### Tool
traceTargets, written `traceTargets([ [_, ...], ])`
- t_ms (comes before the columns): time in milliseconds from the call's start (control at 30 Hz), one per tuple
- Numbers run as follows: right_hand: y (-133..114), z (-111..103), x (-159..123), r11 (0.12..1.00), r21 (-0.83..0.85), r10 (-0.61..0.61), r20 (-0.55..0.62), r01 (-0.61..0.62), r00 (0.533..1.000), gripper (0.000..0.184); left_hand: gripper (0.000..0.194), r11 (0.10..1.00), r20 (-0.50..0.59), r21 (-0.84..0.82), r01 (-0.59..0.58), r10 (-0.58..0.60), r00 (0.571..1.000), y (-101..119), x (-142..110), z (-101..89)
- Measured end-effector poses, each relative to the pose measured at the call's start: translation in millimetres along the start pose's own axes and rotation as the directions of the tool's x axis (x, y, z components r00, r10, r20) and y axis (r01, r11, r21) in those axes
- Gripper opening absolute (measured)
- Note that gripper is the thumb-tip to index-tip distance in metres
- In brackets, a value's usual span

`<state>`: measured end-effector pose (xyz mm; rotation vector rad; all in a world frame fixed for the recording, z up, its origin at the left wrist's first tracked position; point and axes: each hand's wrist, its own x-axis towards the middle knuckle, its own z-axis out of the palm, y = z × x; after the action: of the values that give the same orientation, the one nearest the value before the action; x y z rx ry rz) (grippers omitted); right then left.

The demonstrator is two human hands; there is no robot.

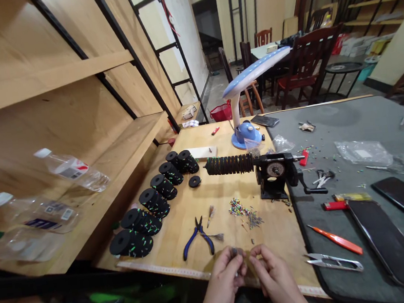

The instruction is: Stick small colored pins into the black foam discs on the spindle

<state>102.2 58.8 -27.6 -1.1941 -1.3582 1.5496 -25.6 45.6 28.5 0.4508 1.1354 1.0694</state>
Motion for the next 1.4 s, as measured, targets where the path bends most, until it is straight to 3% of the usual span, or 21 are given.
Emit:
traceTargets([
  [667,-7.4,0.2,-2.4,1.0,0.019,-0.017,0.023,0.016,1.0,0.042,0.034,0.999,0.02,0.027,0.02,-0.02,1.0,-14.4,6.3,-8.1],
  [933,-10.8,1.4,0.0,0.995,0.099,0.029,0.016,-0.03,0.999,0.046,0.037,0.981,0.034,0.193,-0.032,0.026,0.999,-14.1,5.9,-5.7],
  [1167,-4.8,1.7,0.0,0.993,0.108,0.048,0.019,-0.05,0.999,0.045,0.033,0.941,0.082,0.299,-0.16,0.142,0.986,-13.3,3.4,-4.8],
  [1400,-6.9,3.7,1.9,0.969,0.228,0.096,0.009,-0.096,0.995,0.049,0.032,0.946,0.087,0.282,-0.159,0.14,0.986,-13.8,3.5,-1.8],
])
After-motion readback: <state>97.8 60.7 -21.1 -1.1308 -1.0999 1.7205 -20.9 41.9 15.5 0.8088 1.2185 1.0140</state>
